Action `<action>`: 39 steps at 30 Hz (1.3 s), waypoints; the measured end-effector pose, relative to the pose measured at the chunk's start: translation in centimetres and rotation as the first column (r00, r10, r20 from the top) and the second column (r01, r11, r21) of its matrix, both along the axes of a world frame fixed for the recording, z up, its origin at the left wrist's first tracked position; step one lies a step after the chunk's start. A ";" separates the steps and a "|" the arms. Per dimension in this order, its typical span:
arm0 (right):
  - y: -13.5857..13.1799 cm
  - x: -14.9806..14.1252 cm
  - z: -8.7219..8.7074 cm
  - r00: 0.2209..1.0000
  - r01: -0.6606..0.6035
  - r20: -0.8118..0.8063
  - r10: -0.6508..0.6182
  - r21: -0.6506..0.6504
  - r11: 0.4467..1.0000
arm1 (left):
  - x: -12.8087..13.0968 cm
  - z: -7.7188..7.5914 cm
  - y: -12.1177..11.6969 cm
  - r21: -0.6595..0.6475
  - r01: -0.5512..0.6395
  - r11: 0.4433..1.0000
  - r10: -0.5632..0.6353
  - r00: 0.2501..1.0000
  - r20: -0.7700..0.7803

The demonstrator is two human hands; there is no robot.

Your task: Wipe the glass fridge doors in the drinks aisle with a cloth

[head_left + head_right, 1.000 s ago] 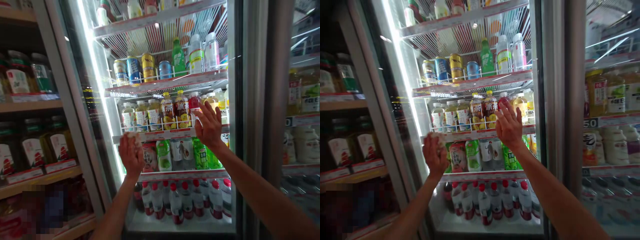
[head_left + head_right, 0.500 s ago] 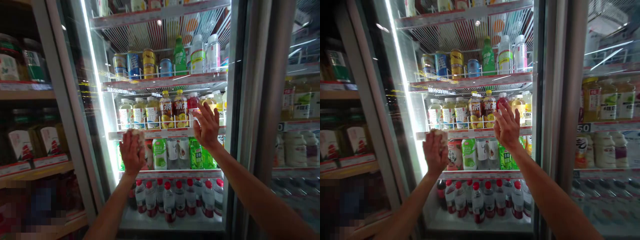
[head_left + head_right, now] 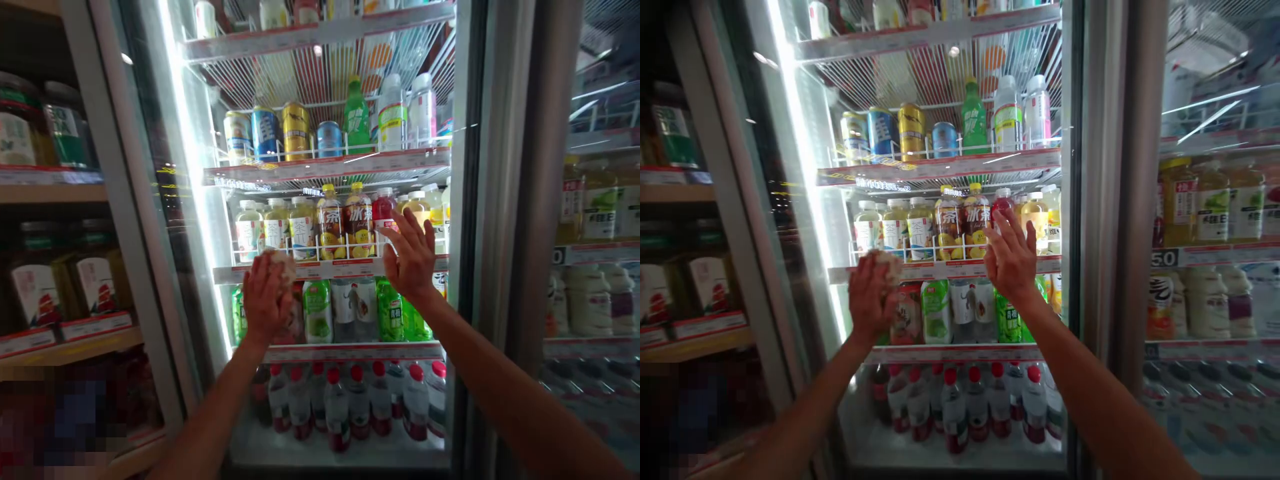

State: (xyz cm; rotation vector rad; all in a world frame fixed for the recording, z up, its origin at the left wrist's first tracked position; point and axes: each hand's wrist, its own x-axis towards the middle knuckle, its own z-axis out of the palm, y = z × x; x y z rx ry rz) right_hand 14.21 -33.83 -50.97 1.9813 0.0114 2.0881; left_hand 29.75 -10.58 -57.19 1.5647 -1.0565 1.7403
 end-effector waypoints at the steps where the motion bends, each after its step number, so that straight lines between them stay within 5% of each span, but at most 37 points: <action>1: 0.0 0.0 0.0 1.000 0.005 0.003 -0.005 -0.001 1.000 | 0.6 0.9 0.6 -0.119 -0.001 0.993 -0.006 0.998 -0.063; 3: 0.0 0.0 0.0 1.000 0.011 0.006 -0.011 0.007 1.000 | 1.2 2.3 1.1 -0.296 -0.020 0.955 -0.028 0.987 -0.159; 5: 0.1 0.0 0.0 1.000 0.009 0.002 -0.009 0.014 1.000 | 0.8 2.7 0.5 -0.326 -0.030 0.945 -0.033 0.982 -0.185; 9: 0.0 0.1 0.0 1.000 0.014 0.000 -0.013 0.018 1.000 | -1.8 0.2 -2.6 0.032 0.008 0.999 -0.008 1.000 0.013; 12: -0.1 0.2 -0.1 1.000 0.004 0.020 -0.004 0.002 1.000 | -3.0 -1.5 -3.7 0.319 -0.012 0.948 -0.039 0.987 0.153; 14: -0.2 0.2 -0.1 1.000 -0.007 0.029 0.008 -0.013 1.000 | -2.7 -1.3 -3.2 0.359 -0.025 0.933 -0.044 0.982 0.182; 18: -0.3 0.2 -0.1 1.000 -0.015 0.025 0.016 -0.023 1.000 | 0.0 2.2 -0.3 0.006 -0.015 1.000 0.015 0.999 0.032; 21: -0.2 0.1 0.0 1.000 -0.006 0.024 0.006 -0.010 1.000 | 1.8 5.3 1.3 -0.296 -0.043 0.954 0.005 0.992 -0.130; 23: 0.0 0.1 0.0 1.000 0.002 0.020 -0.002 0.003 1.000 | 1.9 6.3 1.2 -0.342 -0.055 0.938 0.002 0.988 -0.152; 28: 0.0 0.1 0.0 0.999 -0.006 0.033 0.006 0.004 1.000 | -1.4 4.4 -2.6 -0.021 -0.007 1.000 0.007 1.000 0.003; 31: -0.1 0.1 -0.1 0.999 -0.019 0.030 0.019 0.003 1.000 | -2.9 2.8 -4.3 0.239 -0.012 0.971 -0.020 0.992 0.128; 33: -0.2 0.1 -0.1 1.000 -0.024 0.020 0.023 0.006 1.000 | -2.6 3.1 -4.0 0.285 -0.025 0.958 -0.019 0.989 0.149; 36: -0.2 0.1 -0.1 1.000 -0.026 0.017 0.026 -0.002 1.000 | -0.2 5.4 -1.6 0.034 -0.006 0.999 0.005 1.000 0.024; 39: -0.1 0.1 -0.1 0.999 -0.007 0.038 0.008 -0.011 1.000 | 2.2 7.9 0.7 -0.357 -0.023 0.934 -0.036 0.987 -0.158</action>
